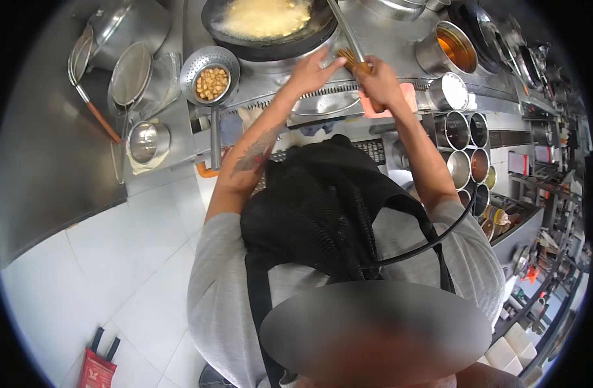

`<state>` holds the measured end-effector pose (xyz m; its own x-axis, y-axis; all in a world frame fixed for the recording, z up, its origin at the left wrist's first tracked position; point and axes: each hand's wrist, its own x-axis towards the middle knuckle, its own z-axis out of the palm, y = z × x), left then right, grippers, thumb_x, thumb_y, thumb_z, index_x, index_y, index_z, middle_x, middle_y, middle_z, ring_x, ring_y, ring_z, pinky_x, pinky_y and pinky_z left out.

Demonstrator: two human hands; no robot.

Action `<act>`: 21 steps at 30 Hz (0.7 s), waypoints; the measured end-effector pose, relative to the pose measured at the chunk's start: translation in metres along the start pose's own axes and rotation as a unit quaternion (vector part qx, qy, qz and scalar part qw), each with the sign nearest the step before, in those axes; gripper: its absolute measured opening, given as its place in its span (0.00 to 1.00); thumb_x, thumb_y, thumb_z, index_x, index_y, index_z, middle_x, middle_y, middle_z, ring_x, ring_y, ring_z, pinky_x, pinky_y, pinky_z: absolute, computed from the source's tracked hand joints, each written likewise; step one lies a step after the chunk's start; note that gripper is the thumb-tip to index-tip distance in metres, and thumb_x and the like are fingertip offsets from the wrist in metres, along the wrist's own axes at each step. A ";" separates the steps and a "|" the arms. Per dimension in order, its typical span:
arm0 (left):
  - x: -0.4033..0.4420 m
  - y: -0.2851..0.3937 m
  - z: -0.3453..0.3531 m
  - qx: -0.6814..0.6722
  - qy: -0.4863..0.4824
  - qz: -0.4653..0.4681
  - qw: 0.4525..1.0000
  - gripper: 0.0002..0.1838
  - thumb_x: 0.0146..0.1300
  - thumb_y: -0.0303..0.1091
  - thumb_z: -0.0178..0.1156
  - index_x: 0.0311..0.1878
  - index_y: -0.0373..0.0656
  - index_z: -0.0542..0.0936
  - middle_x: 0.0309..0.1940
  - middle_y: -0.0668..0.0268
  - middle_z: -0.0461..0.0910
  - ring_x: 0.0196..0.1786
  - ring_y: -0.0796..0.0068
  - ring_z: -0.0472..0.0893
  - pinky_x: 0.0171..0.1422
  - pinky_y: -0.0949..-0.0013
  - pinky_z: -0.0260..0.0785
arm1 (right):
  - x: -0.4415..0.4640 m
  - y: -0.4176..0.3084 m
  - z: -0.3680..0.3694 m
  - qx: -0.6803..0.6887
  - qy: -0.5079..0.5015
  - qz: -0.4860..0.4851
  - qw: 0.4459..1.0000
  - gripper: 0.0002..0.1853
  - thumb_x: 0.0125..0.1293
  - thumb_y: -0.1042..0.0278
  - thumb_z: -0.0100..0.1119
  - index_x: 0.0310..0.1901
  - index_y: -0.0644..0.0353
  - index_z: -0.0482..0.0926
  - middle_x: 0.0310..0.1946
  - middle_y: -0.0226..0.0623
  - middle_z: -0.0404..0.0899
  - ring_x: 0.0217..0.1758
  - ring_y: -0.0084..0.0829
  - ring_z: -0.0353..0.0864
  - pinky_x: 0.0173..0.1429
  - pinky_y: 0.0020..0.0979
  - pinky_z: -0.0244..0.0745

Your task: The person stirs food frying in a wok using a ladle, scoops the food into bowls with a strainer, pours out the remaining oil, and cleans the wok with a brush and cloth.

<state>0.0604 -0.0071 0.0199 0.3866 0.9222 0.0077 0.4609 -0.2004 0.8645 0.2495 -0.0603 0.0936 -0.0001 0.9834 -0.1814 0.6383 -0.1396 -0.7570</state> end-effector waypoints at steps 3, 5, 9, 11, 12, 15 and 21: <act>0.019 0.015 0.015 -0.398 -0.233 -0.150 0.874 0.29 0.74 0.50 0.54 0.68 0.39 0.67 0.55 0.51 0.81 0.59 0.59 0.81 0.58 0.60 0.76 | -0.009 0.007 0.036 0.235 0.018 -0.029 0.971 0.17 0.67 0.63 0.53 0.49 0.70 0.77 0.27 0.43 0.81 0.22 0.30 0.81 0.28 0.34 0.74; 0.018 0.032 0.030 -0.453 -0.155 -0.133 0.867 0.23 0.73 0.47 0.57 0.61 0.40 0.70 0.45 0.58 0.80 0.47 0.69 0.81 0.49 0.66 0.74 | -0.004 0.030 0.041 0.245 0.018 -0.035 0.969 0.19 0.68 0.63 0.52 0.51 0.72 0.75 0.28 0.45 0.81 0.30 0.32 0.82 0.36 0.35 0.77; 0.015 0.020 0.022 -0.356 -0.027 -0.167 0.919 0.11 0.72 0.37 0.59 0.45 0.43 0.70 0.24 0.70 0.70 0.21 0.82 0.68 0.23 0.72 0.63 | 0.050 0.138 0.025 0.034 0.011 -0.095 0.995 0.30 0.64 0.55 0.58 0.62 0.67 0.69 0.38 0.54 0.82 0.52 0.45 0.82 0.57 0.45 0.74; 0.008 0.034 0.015 -0.293 -0.038 -0.200 0.934 0.11 0.73 0.36 0.57 0.39 0.45 0.66 0.21 0.72 0.67 0.16 0.82 0.65 0.18 0.72 0.58 | 0.068 0.176 0.025 -0.305 0.010 -0.005 0.952 0.34 0.58 0.52 0.64 0.63 0.62 0.70 0.46 0.56 0.83 0.54 0.48 0.82 0.59 0.47 0.75; 0.009 0.041 0.017 -0.288 -0.053 -0.202 0.935 0.11 0.73 0.36 0.57 0.39 0.45 0.66 0.21 0.72 0.67 0.16 0.82 0.65 0.18 0.72 0.58 | 0.076 0.191 0.034 -0.333 0.017 -0.012 0.943 0.35 0.54 0.54 0.66 0.63 0.61 0.71 0.51 0.54 0.82 0.54 0.50 0.82 0.59 0.49 0.76; 0.017 0.055 0.038 -0.248 -0.111 -0.228 0.935 0.09 0.73 0.36 0.56 0.40 0.45 0.67 0.20 0.73 0.66 0.16 0.82 0.65 0.19 0.73 0.59 | 0.100 0.214 0.035 -0.276 -0.086 0.009 0.957 0.27 0.57 0.57 0.60 0.57 0.63 0.75 0.43 0.59 0.83 0.48 0.53 0.85 0.56 0.49 0.78; 0.005 0.065 0.072 -0.239 -0.127 -0.332 0.903 0.10 0.75 0.40 0.54 0.45 0.44 0.70 0.20 0.74 0.64 0.17 0.84 0.63 0.20 0.74 0.59 | 0.045 0.222 -0.078 -0.124 -0.001 0.065 0.990 0.32 0.60 0.61 0.56 0.66 0.61 0.67 0.51 0.57 0.81 0.52 0.52 0.83 0.54 0.47 0.79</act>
<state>0.1499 -0.0394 0.0397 0.3501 0.6684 -0.6562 0.2846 0.5915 0.7544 0.4513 -0.0375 -0.0338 0.0936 0.9588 -0.2682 0.8025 -0.2321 -0.5496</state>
